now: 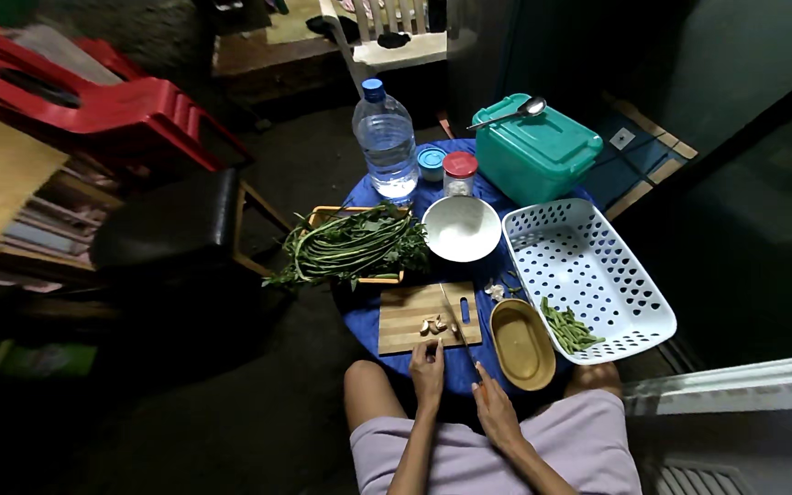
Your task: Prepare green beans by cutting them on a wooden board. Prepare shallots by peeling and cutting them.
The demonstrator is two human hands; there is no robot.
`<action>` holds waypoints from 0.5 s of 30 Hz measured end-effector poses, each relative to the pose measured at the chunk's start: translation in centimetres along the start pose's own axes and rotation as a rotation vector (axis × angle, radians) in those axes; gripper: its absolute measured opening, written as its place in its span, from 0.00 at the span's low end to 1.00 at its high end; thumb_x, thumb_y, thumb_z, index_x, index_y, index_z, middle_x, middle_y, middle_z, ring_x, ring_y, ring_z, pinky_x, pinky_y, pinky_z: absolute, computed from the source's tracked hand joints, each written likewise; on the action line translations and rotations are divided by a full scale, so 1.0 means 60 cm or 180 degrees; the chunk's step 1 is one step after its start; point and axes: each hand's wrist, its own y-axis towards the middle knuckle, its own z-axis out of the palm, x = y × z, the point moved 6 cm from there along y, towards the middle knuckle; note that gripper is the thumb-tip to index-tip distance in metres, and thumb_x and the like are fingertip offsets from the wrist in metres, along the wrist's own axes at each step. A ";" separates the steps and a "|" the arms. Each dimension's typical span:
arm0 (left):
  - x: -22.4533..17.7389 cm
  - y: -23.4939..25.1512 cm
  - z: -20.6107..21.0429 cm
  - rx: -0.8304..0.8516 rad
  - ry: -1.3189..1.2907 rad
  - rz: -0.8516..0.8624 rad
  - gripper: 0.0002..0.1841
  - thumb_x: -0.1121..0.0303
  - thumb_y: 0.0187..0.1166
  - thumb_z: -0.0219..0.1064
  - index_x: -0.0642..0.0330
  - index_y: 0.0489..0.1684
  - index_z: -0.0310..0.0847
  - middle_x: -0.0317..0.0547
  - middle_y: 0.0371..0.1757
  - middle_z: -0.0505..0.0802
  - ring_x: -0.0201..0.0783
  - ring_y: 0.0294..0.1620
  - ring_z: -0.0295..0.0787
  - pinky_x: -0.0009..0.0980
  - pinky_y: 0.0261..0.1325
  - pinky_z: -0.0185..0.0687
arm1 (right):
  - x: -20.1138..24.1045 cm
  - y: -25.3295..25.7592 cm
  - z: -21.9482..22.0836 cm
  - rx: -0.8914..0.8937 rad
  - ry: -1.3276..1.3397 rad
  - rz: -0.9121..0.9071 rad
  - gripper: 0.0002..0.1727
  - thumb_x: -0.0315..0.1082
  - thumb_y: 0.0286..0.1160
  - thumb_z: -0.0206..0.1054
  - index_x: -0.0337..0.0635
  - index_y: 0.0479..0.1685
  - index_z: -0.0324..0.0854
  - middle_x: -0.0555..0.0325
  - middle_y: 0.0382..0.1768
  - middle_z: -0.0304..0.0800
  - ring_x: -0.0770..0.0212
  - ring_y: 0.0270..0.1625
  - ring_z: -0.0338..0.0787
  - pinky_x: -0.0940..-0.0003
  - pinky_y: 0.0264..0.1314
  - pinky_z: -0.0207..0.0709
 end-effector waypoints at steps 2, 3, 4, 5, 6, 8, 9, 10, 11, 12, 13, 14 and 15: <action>-0.004 0.003 0.005 0.0071 -0.0041 -0.0026 0.10 0.71 0.76 0.73 0.71 0.45 0.91 0.59 0.44 0.93 0.47 0.42 0.92 0.43 0.51 0.88 | -0.002 0.004 -0.003 0.0052 0.0083 -0.0046 0.31 0.45 0.91 0.51 0.44 0.91 0.62 0.35 0.68 0.84 0.37 0.68 0.86 0.38 0.72 0.76; -0.006 0.004 0.008 0.0083 -0.0037 -0.0049 0.10 0.71 0.76 0.73 0.71 0.45 0.91 0.59 0.44 0.93 0.47 0.42 0.92 0.43 0.51 0.88 | -0.003 0.005 -0.004 0.0074 0.0116 -0.0069 0.31 0.44 0.91 0.51 0.43 0.90 0.62 0.35 0.69 0.84 0.38 0.68 0.86 0.39 0.73 0.75; -0.009 0.004 0.010 0.0100 -0.0030 -0.0084 0.10 0.71 0.76 0.73 0.71 0.45 0.91 0.59 0.44 0.93 0.47 0.42 0.92 0.43 0.52 0.88 | -0.004 0.007 -0.005 0.0092 0.0131 -0.0079 0.31 0.44 0.91 0.51 0.43 0.90 0.63 0.36 0.68 0.84 0.39 0.69 0.86 0.40 0.74 0.75; -0.011 0.005 0.012 0.0124 -0.0022 -0.0127 0.10 0.71 0.77 0.73 0.71 0.45 0.91 0.59 0.44 0.93 0.48 0.42 0.92 0.43 0.52 0.88 | -0.005 0.007 -0.006 0.0094 0.0144 -0.0094 0.31 0.44 0.91 0.51 0.44 0.90 0.64 0.37 0.69 0.84 0.39 0.69 0.86 0.40 0.74 0.75; -0.011 0.005 0.015 0.0138 -0.0007 -0.0165 0.10 0.70 0.77 0.73 0.70 0.45 0.91 0.59 0.44 0.93 0.48 0.42 0.92 0.43 0.52 0.88 | -0.005 0.007 -0.006 0.0095 0.0164 -0.0099 0.30 0.44 0.91 0.51 0.44 0.90 0.64 0.37 0.69 0.85 0.40 0.69 0.86 0.40 0.74 0.74; -0.011 0.007 0.019 0.0181 0.0009 -0.0232 0.10 0.70 0.78 0.72 0.70 0.45 0.91 0.59 0.44 0.93 0.48 0.43 0.91 0.43 0.52 0.88 | -0.003 0.008 -0.007 0.0093 0.0190 -0.0085 0.30 0.44 0.91 0.51 0.44 0.90 0.64 0.37 0.69 0.84 0.40 0.70 0.86 0.41 0.75 0.74; -0.011 0.008 0.021 0.0202 0.0016 -0.0241 0.10 0.71 0.78 0.72 0.70 0.45 0.91 0.60 0.45 0.93 0.49 0.44 0.92 0.43 0.53 0.88 | -0.003 0.008 -0.007 0.0089 0.0196 -0.0076 0.30 0.44 0.91 0.51 0.45 0.90 0.64 0.37 0.69 0.84 0.40 0.69 0.86 0.41 0.74 0.74; -0.012 0.009 0.022 0.0212 0.0024 -0.0224 0.09 0.71 0.77 0.72 0.70 0.45 0.91 0.60 0.45 0.93 0.49 0.45 0.92 0.43 0.54 0.88 | -0.003 0.009 -0.007 0.0103 0.0188 -0.0063 0.30 0.44 0.91 0.51 0.45 0.90 0.64 0.37 0.69 0.84 0.40 0.70 0.85 0.41 0.75 0.74; -0.014 0.009 0.022 0.0226 0.0027 -0.0190 0.09 0.72 0.77 0.72 0.71 0.45 0.91 0.60 0.46 0.92 0.49 0.45 0.92 0.43 0.54 0.88 | -0.004 0.010 -0.006 0.0129 0.0173 -0.0046 0.30 0.44 0.91 0.50 0.45 0.90 0.63 0.37 0.69 0.84 0.40 0.70 0.85 0.40 0.75 0.74; -0.015 0.009 0.023 0.0247 0.0034 -0.0156 0.09 0.72 0.76 0.72 0.70 0.45 0.91 0.60 0.46 0.92 0.49 0.44 0.91 0.42 0.53 0.88 | -0.004 0.011 -0.005 0.0152 0.0141 -0.0030 0.30 0.45 0.91 0.50 0.47 0.91 0.63 0.38 0.69 0.84 0.40 0.70 0.85 0.40 0.74 0.74; -0.016 0.010 0.023 0.0272 0.0044 -0.0124 0.09 0.72 0.76 0.73 0.69 0.45 0.91 0.60 0.46 0.91 0.48 0.43 0.91 0.41 0.52 0.88 | -0.003 0.012 -0.005 0.0159 0.0112 -0.0020 0.30 0.45 0.92 0.49 0.48 0.91 0.63 0.38 0.68 0.85 0.41 0.69 0.86 0.40 0.74 0.75; -0.018 0.009 0.024 0.0295 0.0054 -0.0083 0.08 0.72 0.75 0.73 0.69 0.44 0.92 0.60 0.46 0.91 0.47 0.42 0.91 0.40 0.50 0.89 | -0.003 0.013 -0.005 0.0160 0.0096 -0.0016 0.30 0.46 0.92 0.49 0.48 0.91 0.63 0.39 0.67 0.85 0.41 0.68 0.86 0.40 0.73 0.75; -0.020 0.008 0.024 0.0312 0.0069 -0.0033 0.08 0.71 0.75 0.74 0.69 0.42 0.91 0.59 0.45 0.90 0.45 0.40 0.90 0.39 0.48 0.89 | -0.003 0.014 -0.005 0.0161 0.0092 -0.0016 0.30 0.46 0.92 0.49 0.49 0.91 0.63 0.38 0.67 0.86 0.41 0.68 0.86 0.41 0.73 0.75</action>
